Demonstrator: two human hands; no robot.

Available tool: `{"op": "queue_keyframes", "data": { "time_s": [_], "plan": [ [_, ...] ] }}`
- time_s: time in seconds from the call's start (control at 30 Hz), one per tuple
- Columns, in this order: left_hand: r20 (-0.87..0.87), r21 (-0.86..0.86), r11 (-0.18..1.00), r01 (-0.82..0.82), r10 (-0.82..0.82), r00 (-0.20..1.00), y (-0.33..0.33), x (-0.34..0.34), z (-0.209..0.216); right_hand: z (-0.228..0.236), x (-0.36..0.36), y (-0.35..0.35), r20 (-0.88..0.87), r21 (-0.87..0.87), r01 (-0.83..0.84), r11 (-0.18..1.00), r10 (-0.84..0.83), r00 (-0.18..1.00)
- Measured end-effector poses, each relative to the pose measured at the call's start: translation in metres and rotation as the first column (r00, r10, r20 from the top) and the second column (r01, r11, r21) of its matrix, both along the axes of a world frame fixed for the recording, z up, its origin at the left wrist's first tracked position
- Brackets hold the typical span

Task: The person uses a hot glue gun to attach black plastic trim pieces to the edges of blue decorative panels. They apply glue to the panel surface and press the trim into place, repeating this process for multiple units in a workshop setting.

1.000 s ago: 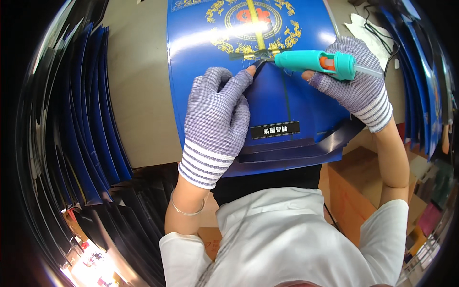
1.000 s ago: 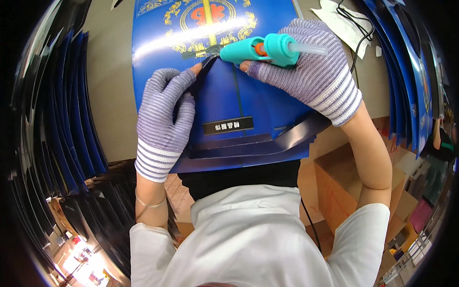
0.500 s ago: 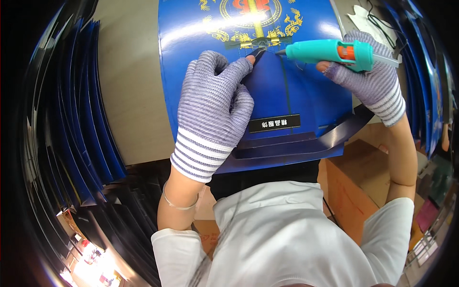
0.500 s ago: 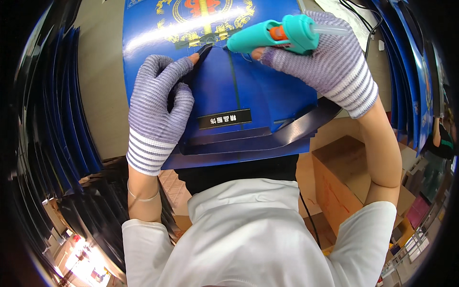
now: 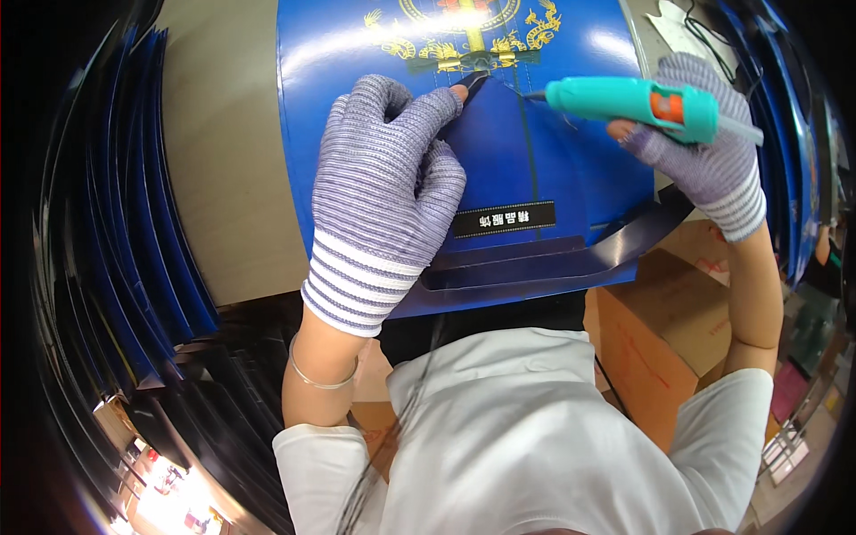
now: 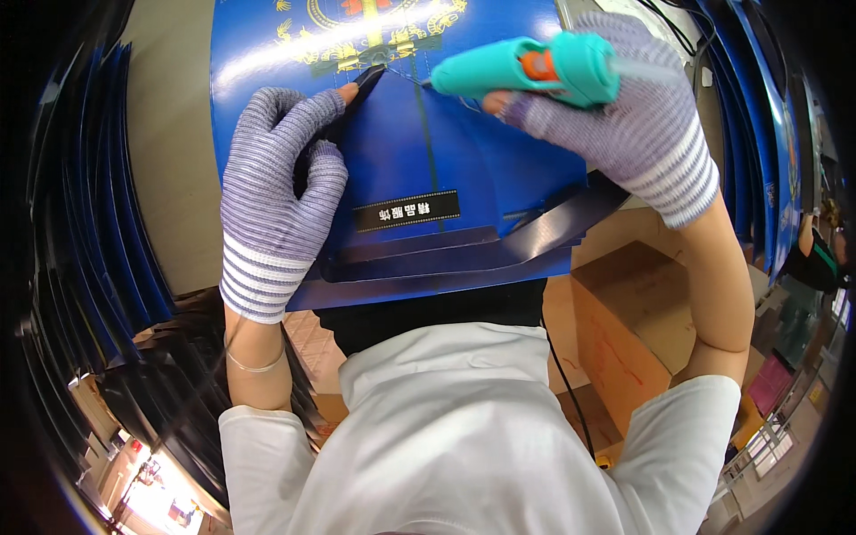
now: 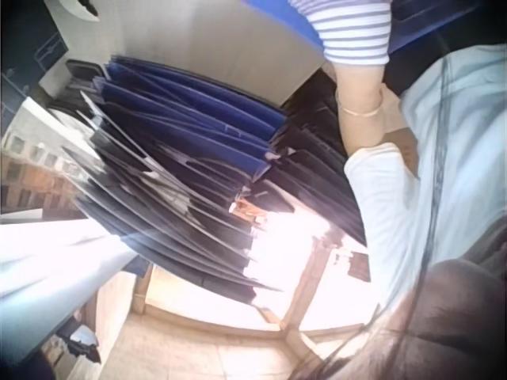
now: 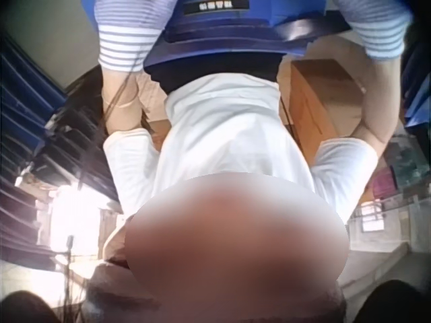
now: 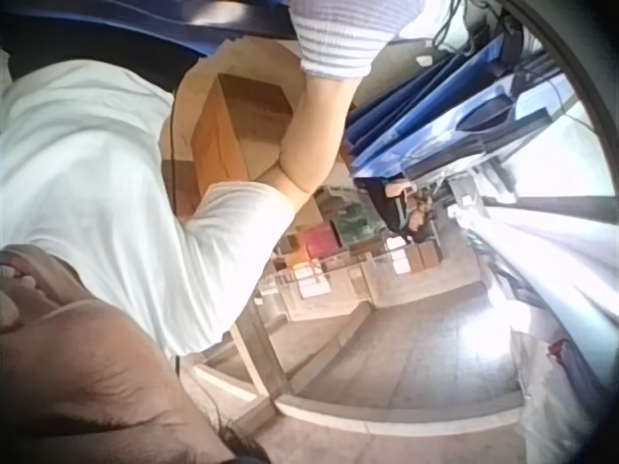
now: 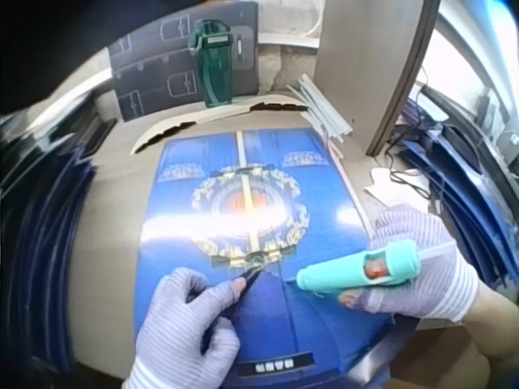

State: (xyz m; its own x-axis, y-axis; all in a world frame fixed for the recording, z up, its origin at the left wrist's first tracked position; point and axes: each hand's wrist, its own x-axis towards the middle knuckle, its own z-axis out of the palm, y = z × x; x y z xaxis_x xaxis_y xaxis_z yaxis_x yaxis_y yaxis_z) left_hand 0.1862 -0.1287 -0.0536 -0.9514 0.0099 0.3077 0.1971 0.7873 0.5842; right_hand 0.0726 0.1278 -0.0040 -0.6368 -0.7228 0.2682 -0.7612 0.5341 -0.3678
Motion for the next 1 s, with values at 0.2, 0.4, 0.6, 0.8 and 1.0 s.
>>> {"op": "queue_keyframes", "data": {
  "time_s": [0.2,0.4,0.6,0.8,1.0],
  "plan": [
    [0.018,0.02,1.0,-0.004,0.004,1.0,0.001,0.0,-0.001,0.001,-0.001,0.003,-0.005,0.009,-0.027,1.0,0.027,1.0],
    [0.028,0.018,1.0,0.003,-0.003,1.0,0.0,-0.001,0.001,-0.011,-0.011,-0.013,0.021,-0.079,-0.003,0.997,0.005,1.0],
    [0.013,0.0,1.0,0.008,-0.008,1.0,0.0,0.0,0.001,-0.005,-0.006,0.004,0.009,0.013,-0.005,1.0,0.005,1.0],
    [-0.005,0.0,1.0,0.002,-0.002,1.0,0.002,-0.001,0.0,-0.004,-0.007,0.01,-0.022,-0.027,-0.042,0.999,0.041,0.999],
    [0.004,0.015,1.0,0.01,-0.01,1.0,0.0,-0.001,0.001,-0.012,-0.018,-0.017,0.003,-0.082,-0.075,0.994,0.076,0.997]
  ]
}}
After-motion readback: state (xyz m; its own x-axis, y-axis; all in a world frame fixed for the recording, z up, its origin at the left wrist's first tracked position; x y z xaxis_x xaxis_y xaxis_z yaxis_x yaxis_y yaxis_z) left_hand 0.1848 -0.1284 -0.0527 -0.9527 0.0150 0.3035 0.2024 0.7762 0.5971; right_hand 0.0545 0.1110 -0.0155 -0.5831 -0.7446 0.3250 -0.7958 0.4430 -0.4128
